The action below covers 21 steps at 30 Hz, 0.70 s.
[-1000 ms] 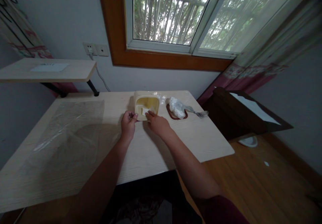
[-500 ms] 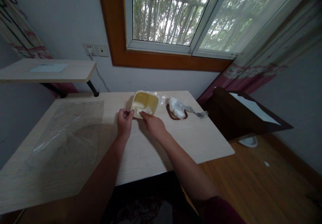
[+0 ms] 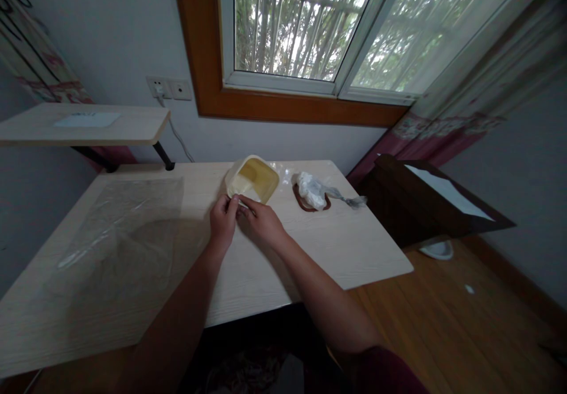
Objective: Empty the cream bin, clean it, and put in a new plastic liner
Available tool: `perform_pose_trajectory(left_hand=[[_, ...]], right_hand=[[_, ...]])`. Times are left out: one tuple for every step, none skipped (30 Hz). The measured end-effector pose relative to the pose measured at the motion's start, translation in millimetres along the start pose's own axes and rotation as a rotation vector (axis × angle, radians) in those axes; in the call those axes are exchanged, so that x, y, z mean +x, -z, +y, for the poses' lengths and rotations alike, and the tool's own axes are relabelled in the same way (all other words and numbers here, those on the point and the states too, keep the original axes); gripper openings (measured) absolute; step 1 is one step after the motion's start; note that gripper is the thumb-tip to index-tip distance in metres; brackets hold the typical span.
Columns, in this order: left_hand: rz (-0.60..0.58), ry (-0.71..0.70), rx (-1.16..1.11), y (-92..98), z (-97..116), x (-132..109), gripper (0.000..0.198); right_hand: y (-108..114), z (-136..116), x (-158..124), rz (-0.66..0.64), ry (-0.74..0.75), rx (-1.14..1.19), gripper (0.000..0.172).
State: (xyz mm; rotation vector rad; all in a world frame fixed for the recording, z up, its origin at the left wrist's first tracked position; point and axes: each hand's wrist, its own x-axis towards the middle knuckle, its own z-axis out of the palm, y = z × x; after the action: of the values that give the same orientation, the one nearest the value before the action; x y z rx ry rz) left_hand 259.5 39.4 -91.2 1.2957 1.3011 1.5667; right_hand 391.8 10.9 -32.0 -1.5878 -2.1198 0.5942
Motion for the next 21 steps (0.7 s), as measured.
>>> perform_pose_trajectory(left_hand=[[0.013,-0.022,0.034,1.1,2,-1,0.035],[0.028,-0.047,0.070,2.2,4,-1,0.035],[0.042,-0.074,0.105,3.3,5,-2,0.034],[0.055,-0.102,0.136,4.4,7,-2,0.033],[0.068,-0.130,0.163,5.5,8,-2,0.033],[0.080,-0.157,0.184,6.5,9,-2,0.032],[0.092,-0.181,0.200,7.3,10,-2,0.032],[0.104,-0.200,0.210,8.1,10,-2,0.032],[0.117,-0.214,0.216,8.8,11,-2,0.033],[0.128,-0.225,0.219,9.2,12,-1,0.034],[0.138,-0.233,0.223,9.6,12,-1,0.034],[0.146,-0.241,0.226,9.8,13,-2,0.034],[0.151,-0.251,0.232,10.0,13,-2,0.034],[0.151,-0.262,0.240,10.0,14,-2,0.034],[0.146,-0.275,0.250,10.1,14,-2,0.033],[0.138,-0.288,0.262,10.1,14,-3,0.032],[0.130,-0.303,0.276,10.2,13,-3,0.032],[0.122,-0.320,0.292,10.5,13,-3,0.032],[0.118,-0.338,0.312,10.8,12,-2,0.031],[0.117,-0.356,0.334,11.3,11,-2,0.031],[0.118,-0.373,0.355,12.0,10,-1,0.031]], right_hand=[[-1,-1,0,0.000,0.007,0.011,0.049],[-2,-3,-1,-0.006,0.006,0.016,0.050],[-2,-4,-1,-0.015,0.001,0.019,0.050],[-3,-5,-1,-0.025,0.000,0.022,0.051],[-3,-6,-1,-0.033,0.005,0.030,0.052],[-4,-6,-2,-0.036,0.021,0.043,0.053],[-4,-6,-2,-0.033,0.043,0.058,0.054],[-5,-5,-2,-0.028,0.063,0.071,0.056],[-6,-5,-3,-0.026,0.074,0.075,0.057],[-6,-3,-3,-0.029,0.074,0.068,0.058],[-7,-2,-4,-0.038,0.069,0.053,0.059],[-7,-2,-5,-0.049,0.064,0.031,0.059],[-7,-1,-6,-0.062,0.063,0.007,0.059],[-7,-1,-7,-0.074,0.068,-0.018,0.058],[-7,-1,-8,-0.084,0.075,-0.044,0.057],[-6,-2,-8,-0.093,0.079,-0.072,0.054],[-6,-3,-9,-0.104,0.079,-0.102,0.052],[-5,-4,-10,-0.114,0.073,-0.135,0.049],[-4,-5,-10,-0.124,0.064,-0.168,0.046],[-3,-7,-11,-0.133,0.054,-0.197,0.043],[-3,-8,-11,-0.142,0.044,-0.219,0.042]])
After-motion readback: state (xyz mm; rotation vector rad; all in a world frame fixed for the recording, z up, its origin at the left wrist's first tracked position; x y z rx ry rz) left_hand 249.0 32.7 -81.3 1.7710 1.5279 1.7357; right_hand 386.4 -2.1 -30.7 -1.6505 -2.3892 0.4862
